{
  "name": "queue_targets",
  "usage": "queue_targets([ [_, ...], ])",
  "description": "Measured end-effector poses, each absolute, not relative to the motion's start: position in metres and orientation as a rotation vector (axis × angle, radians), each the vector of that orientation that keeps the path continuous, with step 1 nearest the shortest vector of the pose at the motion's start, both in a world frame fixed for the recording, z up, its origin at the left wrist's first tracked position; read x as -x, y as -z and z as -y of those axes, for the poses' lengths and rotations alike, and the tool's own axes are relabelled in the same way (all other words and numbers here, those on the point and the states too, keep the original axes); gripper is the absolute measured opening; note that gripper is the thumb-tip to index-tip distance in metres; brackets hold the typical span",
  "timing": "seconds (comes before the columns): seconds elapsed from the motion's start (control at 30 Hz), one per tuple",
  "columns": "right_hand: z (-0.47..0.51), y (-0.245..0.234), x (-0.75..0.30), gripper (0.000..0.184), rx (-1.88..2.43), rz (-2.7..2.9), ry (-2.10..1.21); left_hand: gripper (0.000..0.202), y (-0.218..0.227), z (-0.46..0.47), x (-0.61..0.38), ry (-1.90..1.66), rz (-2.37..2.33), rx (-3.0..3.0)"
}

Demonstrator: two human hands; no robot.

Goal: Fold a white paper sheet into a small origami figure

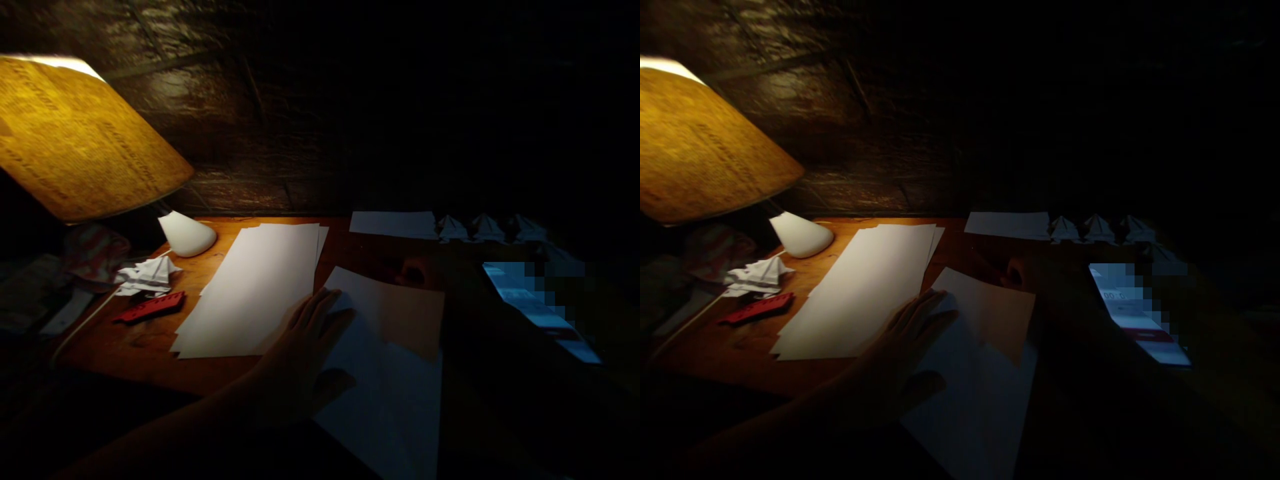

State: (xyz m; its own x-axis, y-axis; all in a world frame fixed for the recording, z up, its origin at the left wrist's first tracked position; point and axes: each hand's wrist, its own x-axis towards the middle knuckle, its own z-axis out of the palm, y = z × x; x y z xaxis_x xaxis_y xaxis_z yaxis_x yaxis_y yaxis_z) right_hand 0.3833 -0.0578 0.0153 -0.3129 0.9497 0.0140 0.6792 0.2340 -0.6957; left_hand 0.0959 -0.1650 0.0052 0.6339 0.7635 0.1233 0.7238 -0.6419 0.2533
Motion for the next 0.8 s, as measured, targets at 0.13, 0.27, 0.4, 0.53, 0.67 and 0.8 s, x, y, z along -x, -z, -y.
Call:
queue_targets([
  [0.13, 0.056, -0.018, -0.386, 0.020, 1.536, 2.199, -0.697, 0.079, -0.008, 0.166, -0.097, -0.416, -1.226, -2.651],
  [0.27, 0.055, -0.018, -0.382, 0.019, 1.575, 2.268, -0.564, 0.073, -0.009, 0.168, -0.096, -0.458, -1.241, -2.682],
  [0.4, 0.054, -0.013, -0.379, 0.018, 1.601, 2.192, -0.600, 0.060, -0.011, 0.167, -0.097, -0.399, -1.142, -2.837],
  [0.53, 0.054, -0.013, -0.379, 0.017, 1.580, 2.203, -0.648, 0.043, -0.020, 0.162, -0.102, -0.284, -1.008, -3.000],
  [0.67, 0.055, -0.012, -0.381, 0.018, 1.516, 2.221, -0.657, 0.035, -0.036, 0.154, -0.110, -0.250, -0.905, -2.957],
  [0.8, 0.054, -0.014, -0.382, 0.017, 1.504, 2.264, -0.626, 0.064, -0.049, 0.139, -0.117, -0.208, -0.911, -2.786],
])
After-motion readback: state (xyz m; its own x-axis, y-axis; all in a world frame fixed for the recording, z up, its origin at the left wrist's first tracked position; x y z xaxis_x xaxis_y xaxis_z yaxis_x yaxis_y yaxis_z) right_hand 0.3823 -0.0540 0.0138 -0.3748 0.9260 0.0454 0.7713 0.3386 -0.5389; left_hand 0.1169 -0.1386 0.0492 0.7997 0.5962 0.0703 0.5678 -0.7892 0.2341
